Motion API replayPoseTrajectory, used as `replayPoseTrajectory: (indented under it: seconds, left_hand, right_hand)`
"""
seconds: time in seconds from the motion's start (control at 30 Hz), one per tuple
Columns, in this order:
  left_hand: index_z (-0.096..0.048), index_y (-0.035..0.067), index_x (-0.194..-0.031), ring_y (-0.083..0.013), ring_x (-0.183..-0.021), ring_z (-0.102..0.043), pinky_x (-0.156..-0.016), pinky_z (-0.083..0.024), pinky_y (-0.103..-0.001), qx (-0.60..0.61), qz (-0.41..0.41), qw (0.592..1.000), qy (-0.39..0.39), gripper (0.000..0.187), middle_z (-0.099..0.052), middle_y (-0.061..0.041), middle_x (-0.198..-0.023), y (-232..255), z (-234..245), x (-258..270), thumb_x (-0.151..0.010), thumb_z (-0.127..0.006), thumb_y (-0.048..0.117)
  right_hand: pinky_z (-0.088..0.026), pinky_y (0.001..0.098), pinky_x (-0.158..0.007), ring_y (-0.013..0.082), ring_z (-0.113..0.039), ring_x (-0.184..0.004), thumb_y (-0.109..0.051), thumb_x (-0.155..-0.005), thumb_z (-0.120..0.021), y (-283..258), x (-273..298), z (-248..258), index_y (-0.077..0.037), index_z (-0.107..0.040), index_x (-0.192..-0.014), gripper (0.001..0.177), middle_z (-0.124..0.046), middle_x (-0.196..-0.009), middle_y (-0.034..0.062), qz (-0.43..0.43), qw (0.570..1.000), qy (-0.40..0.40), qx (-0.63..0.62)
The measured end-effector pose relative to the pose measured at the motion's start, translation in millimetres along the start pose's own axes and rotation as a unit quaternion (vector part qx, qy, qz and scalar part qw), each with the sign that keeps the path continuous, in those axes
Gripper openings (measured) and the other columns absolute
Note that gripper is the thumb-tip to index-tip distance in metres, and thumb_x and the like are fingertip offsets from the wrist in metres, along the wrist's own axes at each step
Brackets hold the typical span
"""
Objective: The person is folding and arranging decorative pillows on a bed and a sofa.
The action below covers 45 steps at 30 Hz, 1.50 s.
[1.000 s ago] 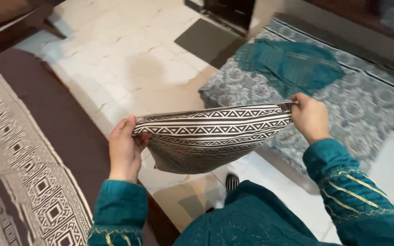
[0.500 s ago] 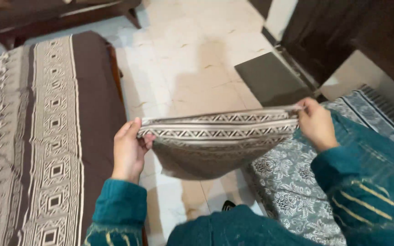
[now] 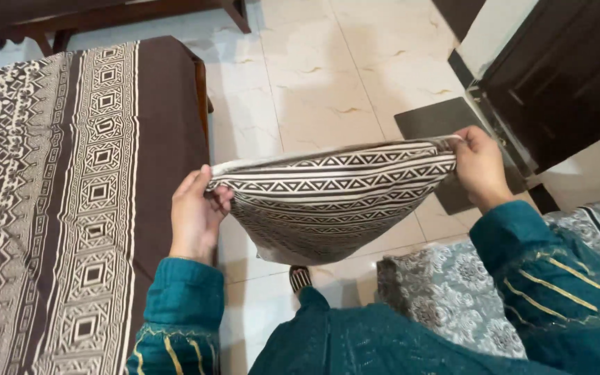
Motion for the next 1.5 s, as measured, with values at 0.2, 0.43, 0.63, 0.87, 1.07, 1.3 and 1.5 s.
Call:
replayPoseTrajectory:
  seconds: [0.2,0.43,0.63,0.87,1.07,1.3,1.5]
  left_hand:
    - [-0.062,0.014,-0.094,-0.0137,-0.061,-0.061,-0.057,-0.046,-0.028,0.004,0.010,1.000,0.004,0.017,-0.061,-0.001,-0.068,27.9,-7.5,-99.2,-0.103,-0.062,0.029]
    - [-0.061,0.012,-0.094,-0.0142,-0.067,-0.063,-0.062,-0.048,-0.029,0.000,0.023,1.000,-0.013,0.020,-0.062,0.000,-0.070,46.5,-16.3,-187.2,-0.103,-0.060,0.030]
    - [-0.060,0.013,-0.095,-0.0153,-0.068,-0.064,-0.063,-0.046,-0.030,0.013,0.033,0.999,0.019,0.018,-0.061,-0.001,-0.072,60.4,-21.4,-255.3,-0.102,-0.062,0.030]
    - [-0.061,0.014,-0.097,-0.0146,-0.068,-0.063,-0.064,-0.047,-0.029,0.036,0.012,0.998,0.039,0.016,-0.062,0.000,-0.072,92.8,-44.7,-357.7,-0.101,-0.062,0.030]
    - [-0.060,0.017,-0.095,-0.0147,-0.066,-0.063,-0.061,-0.046,-0.030,0.052,0.002,0.994,0.100,0.016,-0.061,0.000,-0.071,115.1,-57.0,-423.2,-0.101,-0.062,0.031]
    - [-0.062,0.015,-0.092,-0.0138,-0.065,-0.062,-0.063,-0.049,-0.030,0.088,-0.023,0.989,0.113,0.016,-0.062,0.000,-0.073,141.1,-56.6,-499.8,-0.102,-0.062,0.028]
    - [-0.064,0.008,-0.094,-0.0135,-0.069,-0.060,-0.069,-0.054,-0.033,0.114,-0.085,0.987,0.080,0.016,-0.066,-0.003,-0.082,181.6,-49.4,-599.0,-0.104,-0.060,0.020]
  right_hand:
    - [-0.038,0.0292,-0.045,0.0095,-0.049,-0.055,-0.018,-0.107,-0.057,-30.4,-60.0,-51.8,-0.008,-0.062,-0.099,0.013,-0.060,-0.073,0.0006,-0.112,0.992,-0.025,-0.054]
    - [-0.040,0.0267,-0.044,0.0072,-0.052,-0.055,-0.017,-0.106,-0.057,-29.1,-126.3,-107.2,-0.008,-0.062,-0.099,0.012,-0.063,-0.075,-0.0011,-0.117,0.987,-0.038,-0.100]
    - [-0.040,0.0269,-0.044,0.0083,-0.054,-0.056,-0.016,-0.106,-0.058,-30.5,-213.1,-159.1,-0.007,-0.063,-0.102,0.011,-0.065,-0.076,0.0010,-0.122,0.988,-0.047,-0.082]
    - [-0.040,0.0275,-0.044,0.0094,-0.055,-0.055,-0.013,-0.105,-0.058,-43.8,-351.7,-224.8,-0.007,-0.063,-0.102,0.008,-0.063,-0.074,0.0028,-0.089,0.988,-0.077,-0.105]
    - [-0.040,0.0280,-0.044,0.0098,-0.053,-0.055,-0.012,-0.105,-0.056,-78.0,-459.6,-278.8,-0.006,-0.063,-0.101,0.010,-0.065,-0.075,0.0037,-0.072,0.981,-0.134,-0.117]
    - [-0.049,0.0270,-0.052,0.0096,-0.062,-0.065,-0.012,-0.105,-0.056,-113.6,-546.2,-341.2,-0.005,-0.063,-0.102,0.010,-0.069,-0.084,0.0035,-0.051,0.979,-0.154,-0.121]
    - [-0.051,0.0274,-0.055,0.0094,-0.062,-0.067,-0.012,-0.106,-0.057,-130.8,-600.1,-400.4,-0.005,-0.063,-0.102,0.010,-0.069,-0.086,0.0032,-0.050,0.980,-0.145,-0.130]
Point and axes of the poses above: each hand's wrist, its own x-axis away from the middle knuckle, its own z-axis out of the back of the hand, y = z × x, the point moved 8 cm from there along -x, towards the middle knuckle
